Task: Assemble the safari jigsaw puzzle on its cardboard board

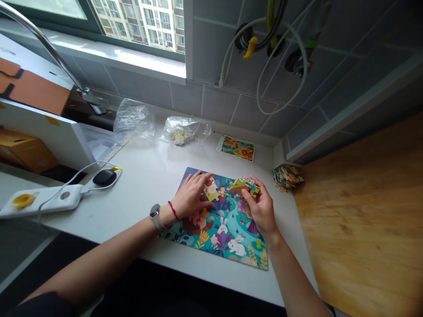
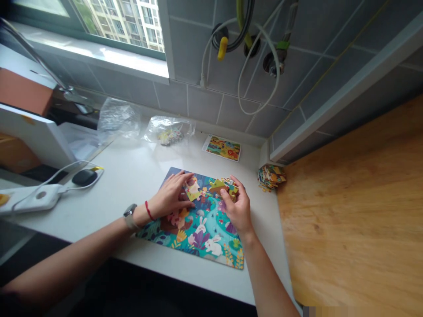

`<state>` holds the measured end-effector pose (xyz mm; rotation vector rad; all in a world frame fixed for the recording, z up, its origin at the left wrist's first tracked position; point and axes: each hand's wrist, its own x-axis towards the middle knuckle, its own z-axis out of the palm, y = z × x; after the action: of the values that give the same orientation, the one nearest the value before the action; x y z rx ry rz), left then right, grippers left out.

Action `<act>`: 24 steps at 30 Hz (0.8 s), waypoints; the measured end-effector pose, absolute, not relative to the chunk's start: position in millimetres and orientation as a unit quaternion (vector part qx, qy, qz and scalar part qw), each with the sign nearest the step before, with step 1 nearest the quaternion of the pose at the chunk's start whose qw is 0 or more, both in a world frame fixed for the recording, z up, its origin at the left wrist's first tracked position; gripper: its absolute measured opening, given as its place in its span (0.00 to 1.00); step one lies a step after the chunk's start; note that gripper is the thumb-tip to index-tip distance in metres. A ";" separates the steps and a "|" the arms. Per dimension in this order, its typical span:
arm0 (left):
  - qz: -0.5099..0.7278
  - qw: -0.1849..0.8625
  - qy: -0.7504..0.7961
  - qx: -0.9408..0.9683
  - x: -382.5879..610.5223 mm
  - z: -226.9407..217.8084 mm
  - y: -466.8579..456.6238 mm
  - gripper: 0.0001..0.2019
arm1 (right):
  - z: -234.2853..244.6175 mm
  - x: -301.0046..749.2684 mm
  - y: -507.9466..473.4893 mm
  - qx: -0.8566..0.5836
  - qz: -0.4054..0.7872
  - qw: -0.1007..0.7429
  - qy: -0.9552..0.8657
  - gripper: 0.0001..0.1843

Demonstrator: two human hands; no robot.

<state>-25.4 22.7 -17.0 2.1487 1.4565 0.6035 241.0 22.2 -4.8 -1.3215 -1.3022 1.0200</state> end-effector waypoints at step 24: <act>0.256 0.320 0.420 0.810 -39.0 15.4 27.4 0.37 | -2.8 240.4 23.7 -0.551 0.456 0.485 -0.504 0.34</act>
<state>-39.0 27.4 15.4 2.1297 1.1032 0.6727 240.4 23.7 -2.8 -1.3411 -1.2276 1.1091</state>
